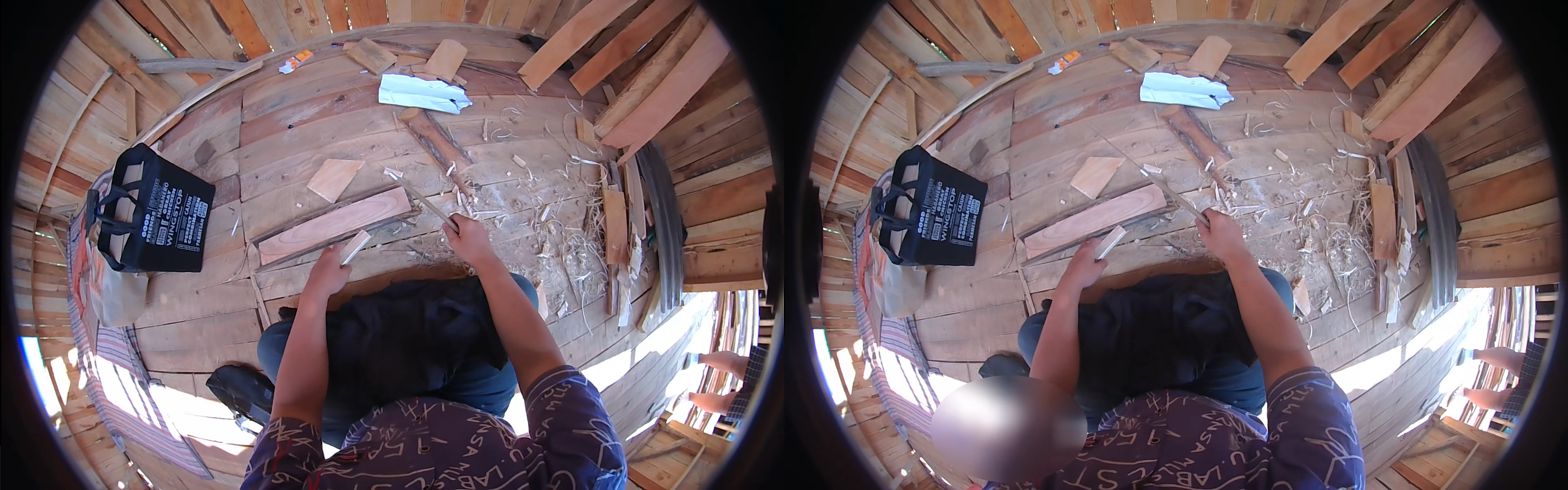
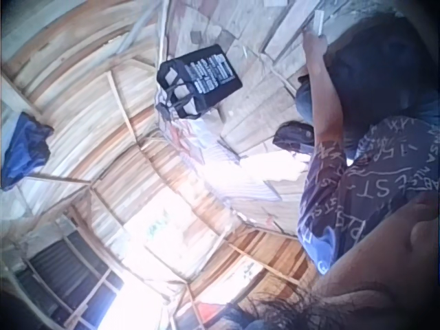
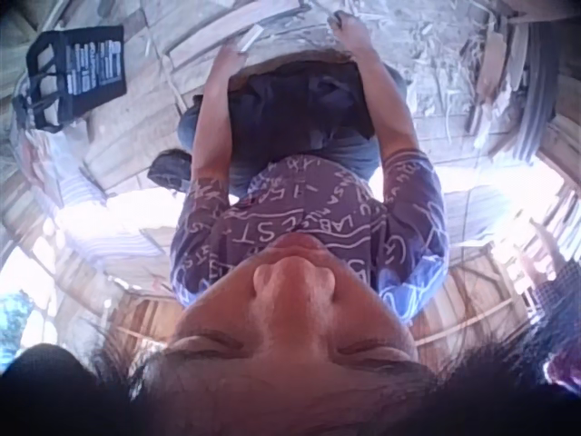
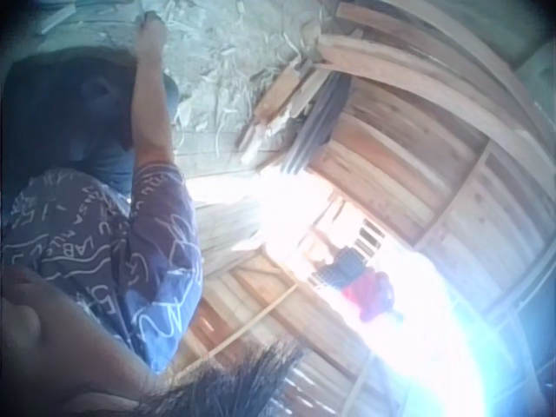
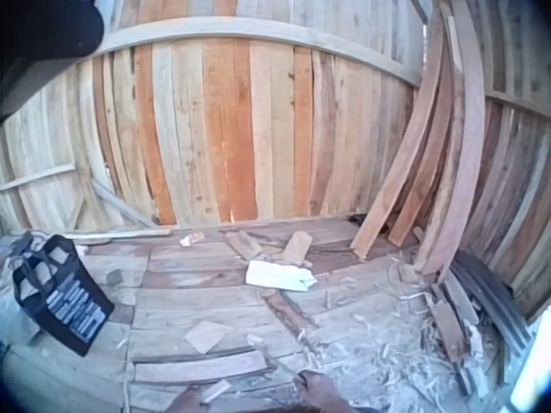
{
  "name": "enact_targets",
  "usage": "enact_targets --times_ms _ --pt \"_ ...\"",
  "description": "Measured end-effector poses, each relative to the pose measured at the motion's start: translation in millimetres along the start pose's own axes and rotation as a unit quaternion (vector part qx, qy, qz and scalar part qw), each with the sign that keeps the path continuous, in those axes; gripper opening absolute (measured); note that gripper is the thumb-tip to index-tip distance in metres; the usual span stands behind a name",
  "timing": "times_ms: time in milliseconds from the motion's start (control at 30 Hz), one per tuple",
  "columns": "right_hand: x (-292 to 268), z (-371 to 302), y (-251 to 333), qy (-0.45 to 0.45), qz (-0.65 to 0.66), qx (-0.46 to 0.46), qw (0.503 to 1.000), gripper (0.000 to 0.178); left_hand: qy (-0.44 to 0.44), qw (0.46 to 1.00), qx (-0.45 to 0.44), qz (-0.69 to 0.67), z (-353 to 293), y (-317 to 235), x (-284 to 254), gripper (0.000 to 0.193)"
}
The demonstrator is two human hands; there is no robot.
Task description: The person uses a shaving tool to shave thin layers off a small block of wood while sitting on a floor covered in wood shavings.
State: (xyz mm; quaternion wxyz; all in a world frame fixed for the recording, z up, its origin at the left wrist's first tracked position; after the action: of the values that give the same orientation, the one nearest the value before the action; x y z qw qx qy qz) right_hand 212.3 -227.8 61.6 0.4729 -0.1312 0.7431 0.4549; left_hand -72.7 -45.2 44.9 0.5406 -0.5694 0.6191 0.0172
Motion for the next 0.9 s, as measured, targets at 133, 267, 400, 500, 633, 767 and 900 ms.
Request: enact_targets --times_ms 133,267,400,500,633,767,900 --pt "-3.2 -1.2 -1.3 0.021 0.003 0.008 1.000 0.029 0.080 0.997 0.006 -0.021 -0.8 1.2 8.7 0.055" --pt "1.4 1.5 3.1 0.031 0.028 0.001 0.999 0.031 0.120 0.993 0.000 -0.014 -4.4 -3.2 5.3 0.056" --pt "7.1 1.1 -0.4 0.012 0.053 -0.010 0.999 0.031 0.119 0.990 -0.022 -0.071 -6.6 -20.8 -3.4 0.054" --pt "8.0 3.8 1.2 0.003 0.061 -0.023 0.998 0.032 0.048 0.993 0.026 -0.102 0.8 -14.2 -1.8 0.051" --pt "7.0 5.7 3.2 0.016 0.055 -0.010 0.998 0.031 -0.015 0.995 0.069 -0.074 7.7 -13.0 -3.8 0.048" --pt "5.1 5.1 2.8 0.014 0.060 -0.007 0.998 0.033 -0.084 0.992 0.089 -0.042 10.7 -21.6 -11.5 0.047" --pt "4.4 6.8 6.6 0.024 0.058 0.000 0.998 0.034 -0.084 0.994 0.051 -0.049 18.8 -15.6 -13.8 0.041"
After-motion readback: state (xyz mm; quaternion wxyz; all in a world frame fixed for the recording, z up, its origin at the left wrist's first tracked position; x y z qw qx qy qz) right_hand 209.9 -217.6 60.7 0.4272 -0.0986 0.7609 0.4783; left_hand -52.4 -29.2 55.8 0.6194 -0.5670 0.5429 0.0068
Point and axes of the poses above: each hand's wrist, its own z-axis towards the middle knuckle, its own x-axis out of the palm, y = z × x, the point moved 2 cm from there along z, towards the middle knuckle, and after that the axes turned 3 degrees about -z, right-handed, at the moved point
